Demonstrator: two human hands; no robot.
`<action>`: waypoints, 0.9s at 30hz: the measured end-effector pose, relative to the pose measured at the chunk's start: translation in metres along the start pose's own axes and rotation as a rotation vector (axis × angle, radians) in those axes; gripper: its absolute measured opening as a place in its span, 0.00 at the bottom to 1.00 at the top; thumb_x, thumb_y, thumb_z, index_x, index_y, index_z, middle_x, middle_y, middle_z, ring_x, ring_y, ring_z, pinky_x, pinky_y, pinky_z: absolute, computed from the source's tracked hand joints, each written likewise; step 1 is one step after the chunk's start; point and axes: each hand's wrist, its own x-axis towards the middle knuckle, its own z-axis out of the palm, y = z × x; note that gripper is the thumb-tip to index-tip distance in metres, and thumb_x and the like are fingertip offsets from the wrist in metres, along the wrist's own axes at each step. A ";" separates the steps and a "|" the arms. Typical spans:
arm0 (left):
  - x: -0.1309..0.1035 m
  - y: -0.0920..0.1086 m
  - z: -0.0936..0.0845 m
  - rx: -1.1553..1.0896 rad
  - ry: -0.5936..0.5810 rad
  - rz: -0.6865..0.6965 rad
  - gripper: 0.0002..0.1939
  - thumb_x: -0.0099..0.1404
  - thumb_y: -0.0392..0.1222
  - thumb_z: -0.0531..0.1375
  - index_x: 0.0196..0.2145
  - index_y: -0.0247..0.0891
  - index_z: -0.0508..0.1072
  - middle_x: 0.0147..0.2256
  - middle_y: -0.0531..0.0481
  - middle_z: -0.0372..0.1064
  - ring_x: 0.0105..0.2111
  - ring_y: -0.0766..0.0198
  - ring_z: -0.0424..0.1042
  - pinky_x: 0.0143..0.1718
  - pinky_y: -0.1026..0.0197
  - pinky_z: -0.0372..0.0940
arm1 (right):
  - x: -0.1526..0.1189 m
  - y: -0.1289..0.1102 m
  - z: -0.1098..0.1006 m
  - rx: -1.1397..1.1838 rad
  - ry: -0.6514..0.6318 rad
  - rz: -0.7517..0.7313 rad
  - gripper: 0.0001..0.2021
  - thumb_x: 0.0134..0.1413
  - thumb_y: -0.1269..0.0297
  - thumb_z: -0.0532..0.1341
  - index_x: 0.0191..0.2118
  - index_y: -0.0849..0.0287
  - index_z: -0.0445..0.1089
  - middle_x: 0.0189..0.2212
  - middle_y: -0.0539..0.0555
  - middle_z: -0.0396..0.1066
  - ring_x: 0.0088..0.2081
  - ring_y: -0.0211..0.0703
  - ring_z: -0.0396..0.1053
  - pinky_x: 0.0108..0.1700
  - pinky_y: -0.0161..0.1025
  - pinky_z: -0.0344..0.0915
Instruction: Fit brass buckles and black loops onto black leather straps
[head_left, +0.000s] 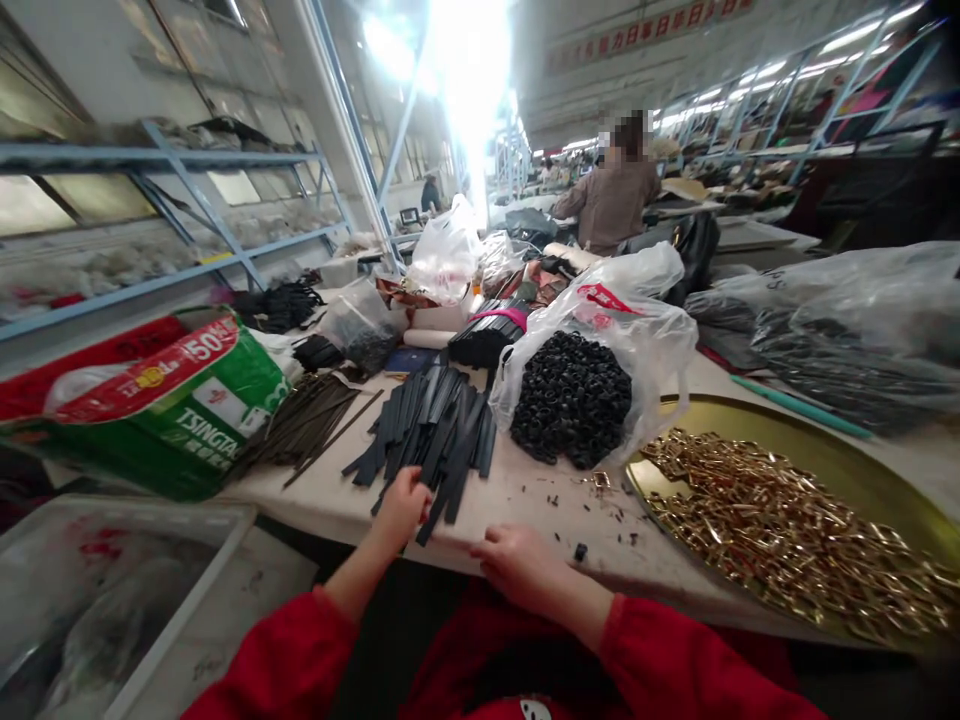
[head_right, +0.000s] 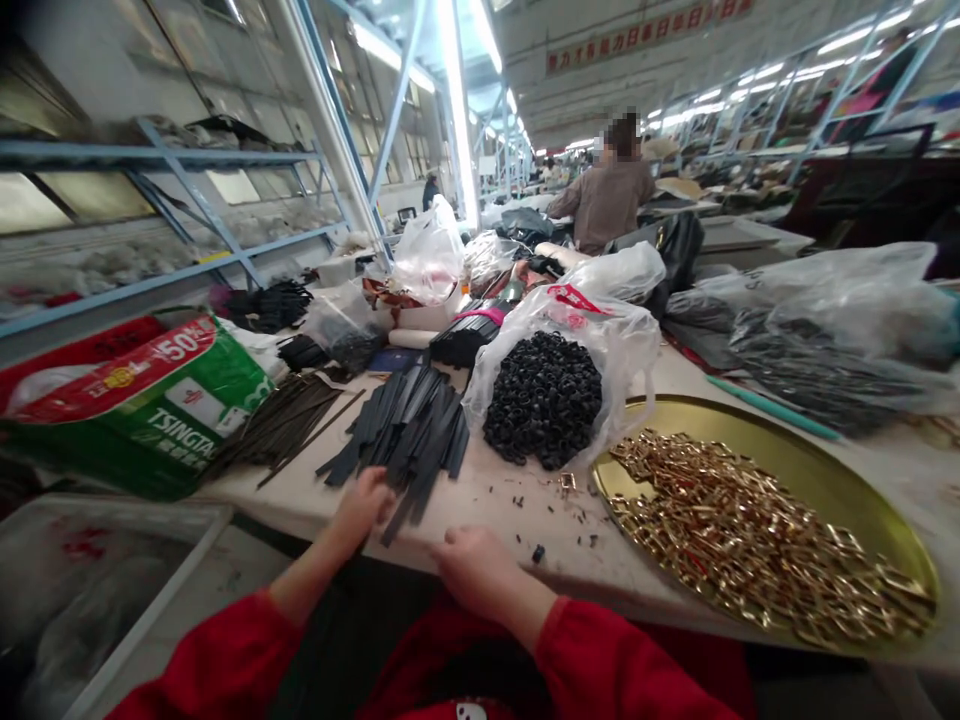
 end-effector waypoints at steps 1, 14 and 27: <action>-0.020 -0.010 0.002 0.008 -0.012 -0.005 0.12 0.61 0.35 0.48 0.41 0.34 0.65 0.28 0.47 0.73 0.26 0.64 0.73 0.28 0.64 0.65 | 0.007 -0.006 0.006 -0.007 -0.013 -0.050 0.10 0.54 0.68 0.53 0.37 0.55 0.71 0.30 0.54 0.70 0.33 0.42 0.68 0.35 0.36 0.60; 0.010 -0.004 0.028 -0.212 -0.058 -0.139 0.11 0.58 0.45 0.53 0.22 0.37 0.64 0.18 0.54 0.60 0.22 0.65 0.65 0.25 0.65 0.58 | 0.001 0.027 -0.017 -0.138 0.096 0.061 0.11 0.53 0.68 0.56 0.43 0.58 0.68 0.38 0.56 0.69 0.39 0.46 0.65 0.41 0.40 0.59; -0.038 0.044 0.047 -1.005 -0.471 -0.270 0.17 0.56 0.50 0.56 0.36 0.33 0.66 0.20 0.58 0.58 0.17 0.74 0.58 0.18 0.70 0.52 | -0.024 0.117 -0.033 -0.309 0.259 0.372 0.13 0.54 0.64 0.56 0.46 0.60 0.66 0.44 0.60 0.67 0.45 0.52 0.63 0.46 0.47 0.56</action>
